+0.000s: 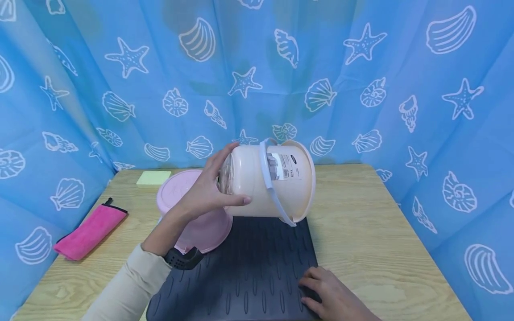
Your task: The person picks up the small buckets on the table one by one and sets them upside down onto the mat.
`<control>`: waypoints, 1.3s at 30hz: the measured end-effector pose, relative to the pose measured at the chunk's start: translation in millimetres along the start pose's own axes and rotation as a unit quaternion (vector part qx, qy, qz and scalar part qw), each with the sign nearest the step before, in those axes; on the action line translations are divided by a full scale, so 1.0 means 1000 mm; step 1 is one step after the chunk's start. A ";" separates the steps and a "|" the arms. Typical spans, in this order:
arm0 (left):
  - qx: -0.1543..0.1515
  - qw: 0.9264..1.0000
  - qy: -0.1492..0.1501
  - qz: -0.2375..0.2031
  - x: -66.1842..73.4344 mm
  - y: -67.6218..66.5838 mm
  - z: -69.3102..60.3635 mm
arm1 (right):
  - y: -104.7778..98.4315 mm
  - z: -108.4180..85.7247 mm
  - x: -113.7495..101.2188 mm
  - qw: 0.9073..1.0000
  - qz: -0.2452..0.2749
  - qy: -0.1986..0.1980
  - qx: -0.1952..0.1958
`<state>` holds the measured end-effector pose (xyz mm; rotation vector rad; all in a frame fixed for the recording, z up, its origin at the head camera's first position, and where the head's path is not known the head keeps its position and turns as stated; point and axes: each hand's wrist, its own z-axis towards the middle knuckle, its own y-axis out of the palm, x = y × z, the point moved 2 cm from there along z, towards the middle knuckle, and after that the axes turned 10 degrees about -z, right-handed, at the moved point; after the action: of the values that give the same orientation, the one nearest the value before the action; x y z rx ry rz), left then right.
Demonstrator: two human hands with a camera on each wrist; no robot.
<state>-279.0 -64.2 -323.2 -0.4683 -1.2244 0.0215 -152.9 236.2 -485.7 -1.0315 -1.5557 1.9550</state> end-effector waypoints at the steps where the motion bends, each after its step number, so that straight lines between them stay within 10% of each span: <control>1: -0.001 1.000 -0.004 0.006 0.001 0.000 0.000 | 0.000 0.000 0.000 1.000 0.003 0.002 -0.003; 39: -0.076 0.987 -0.055 0.129 0.025 0.014 0.016 | 0.006 -0.001 0.001 0.999 0.026 -0.005 0.021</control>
<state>-281.1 -39.8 -301.7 -0.7655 -1.2716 0.1771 -152.2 236.0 -491.7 -1.0563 -1.5003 2.0224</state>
